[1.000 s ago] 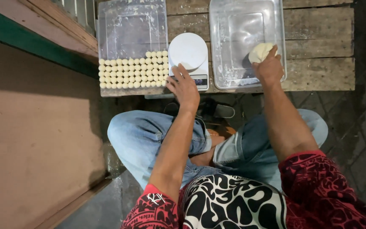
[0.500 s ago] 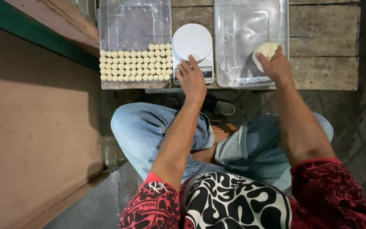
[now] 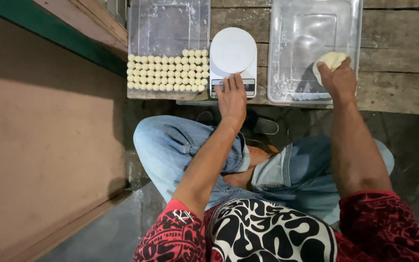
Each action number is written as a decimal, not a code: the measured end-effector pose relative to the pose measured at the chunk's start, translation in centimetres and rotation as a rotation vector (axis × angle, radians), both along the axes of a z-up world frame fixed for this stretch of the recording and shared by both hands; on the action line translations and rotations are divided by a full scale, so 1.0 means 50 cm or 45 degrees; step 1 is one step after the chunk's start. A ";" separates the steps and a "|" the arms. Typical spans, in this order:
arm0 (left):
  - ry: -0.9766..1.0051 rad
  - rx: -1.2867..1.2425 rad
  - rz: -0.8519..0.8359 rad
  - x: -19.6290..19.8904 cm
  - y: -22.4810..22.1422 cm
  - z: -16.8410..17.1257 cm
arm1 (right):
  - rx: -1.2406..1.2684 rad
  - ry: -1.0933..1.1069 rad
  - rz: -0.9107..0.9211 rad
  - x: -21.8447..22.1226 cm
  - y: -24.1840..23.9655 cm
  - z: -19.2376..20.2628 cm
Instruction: Portioning dough into small pieces, weighing them on a scale, rolling them into balls, and arranging them in a tray.
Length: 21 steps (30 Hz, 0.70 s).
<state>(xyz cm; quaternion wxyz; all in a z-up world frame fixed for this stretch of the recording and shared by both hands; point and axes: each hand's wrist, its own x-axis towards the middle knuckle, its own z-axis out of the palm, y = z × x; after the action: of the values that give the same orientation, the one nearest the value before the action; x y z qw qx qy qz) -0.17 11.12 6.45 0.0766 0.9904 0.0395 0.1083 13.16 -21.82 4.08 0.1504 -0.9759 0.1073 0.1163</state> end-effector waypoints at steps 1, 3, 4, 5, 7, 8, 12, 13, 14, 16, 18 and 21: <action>-0.016 -0.008 -0.038 -0.004 -0.003 0.005 | 0.029 -0.021 -0.026 -0.004 0.007 0.008; -0.019 -0.017 -0.076 -0.015 -0.009 0.002 | 0.056 -0.029 -0.052 -0.012 0.011 0.004; -0.038 -0.034 -0.080 -0.014 -0.011 -0.002 | 0.021 -0.075 -0.049 -0.010 0.011 -0.004; -0.056 -0.051 -0.084 -0.013 -0.014 -0.006 | -0.015 -0.121 -0.045 -0.008 0.010 -0.012; 0.036 -0.141 -0.008 -0.035 -0.016 0.037 | -0.028 -0.104 -0.053 -0.005 0.002 -0.031; 0.119 -0.231 0.068 -0.039 -0.014 0.060 | -0.041 -0.097 -0.062 0.002 0.000 -0.038; -0.067 -1.078 0.631 -0.077 -0.028 0.162 | -0.022 -0.106 -0.147 0.001 0.012 -0.034; -0.033 -1.091 0.782 -0.073 -0.015 0.095 | -0.008 -0.082 -0.176 -0.002 0.020 -0.024; -0.007 -1.103 0.936 -0.067 -0.001 0.029 | 0.006 -0.064 -0.201 0.001 0.030 -0.011; 0.060 -1.113 1.030 -0.040 0.005 -0.019 | -0.029 -0.082 -0.203 0.004 0.028 -0.031; 0.126 -1.120 1.118 -0.022 0.012 -0.042 | -0.062 -0.104 -0.209 0.006 0.030 -0.035; 0.154 -1.047 1.179 -0.015 0.011 -0.038 | 0.000 -0.041 -0.217 0.005 0.029 -0.028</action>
<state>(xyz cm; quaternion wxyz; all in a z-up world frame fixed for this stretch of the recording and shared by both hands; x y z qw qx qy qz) -0.93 11.68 4.53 0.3944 0.7644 0.5076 0.0498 13.41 -20.35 2.69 0.1615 -0.9650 0.1875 0.0873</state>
